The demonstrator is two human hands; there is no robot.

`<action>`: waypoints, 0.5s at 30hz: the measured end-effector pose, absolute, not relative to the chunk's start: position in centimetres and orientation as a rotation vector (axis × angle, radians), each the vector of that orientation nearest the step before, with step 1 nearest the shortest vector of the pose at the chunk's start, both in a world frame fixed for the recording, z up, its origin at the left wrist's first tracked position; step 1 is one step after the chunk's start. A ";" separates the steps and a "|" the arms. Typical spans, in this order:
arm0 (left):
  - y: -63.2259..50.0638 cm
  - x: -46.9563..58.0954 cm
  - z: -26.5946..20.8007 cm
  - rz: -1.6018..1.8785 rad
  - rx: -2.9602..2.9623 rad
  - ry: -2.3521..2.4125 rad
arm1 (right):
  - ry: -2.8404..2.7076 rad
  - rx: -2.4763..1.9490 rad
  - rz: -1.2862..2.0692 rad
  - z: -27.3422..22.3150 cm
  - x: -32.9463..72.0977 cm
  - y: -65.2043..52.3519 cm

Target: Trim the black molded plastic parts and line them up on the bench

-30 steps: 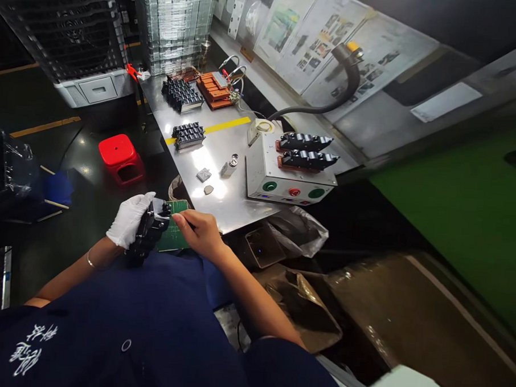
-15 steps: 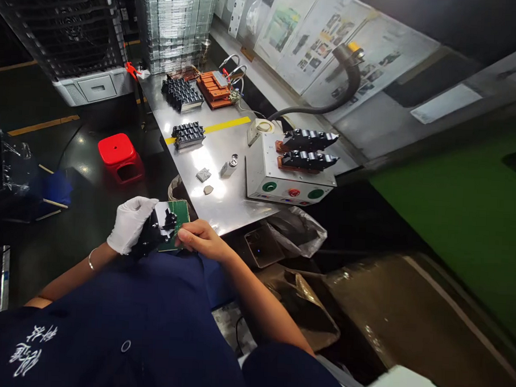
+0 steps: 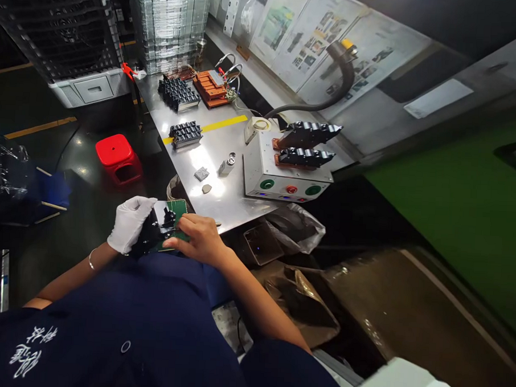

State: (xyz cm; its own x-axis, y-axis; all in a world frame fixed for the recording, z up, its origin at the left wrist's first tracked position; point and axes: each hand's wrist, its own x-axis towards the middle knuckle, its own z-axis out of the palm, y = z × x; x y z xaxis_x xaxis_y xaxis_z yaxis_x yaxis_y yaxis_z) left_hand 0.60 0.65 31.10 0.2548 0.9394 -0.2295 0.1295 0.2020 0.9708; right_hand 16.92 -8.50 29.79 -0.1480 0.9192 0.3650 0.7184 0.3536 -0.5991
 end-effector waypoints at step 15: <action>2.9 -1.3 28.6 0.500 1.167 1.154 | -0.953 -1.487 1.067 25.3 14.8 -8.8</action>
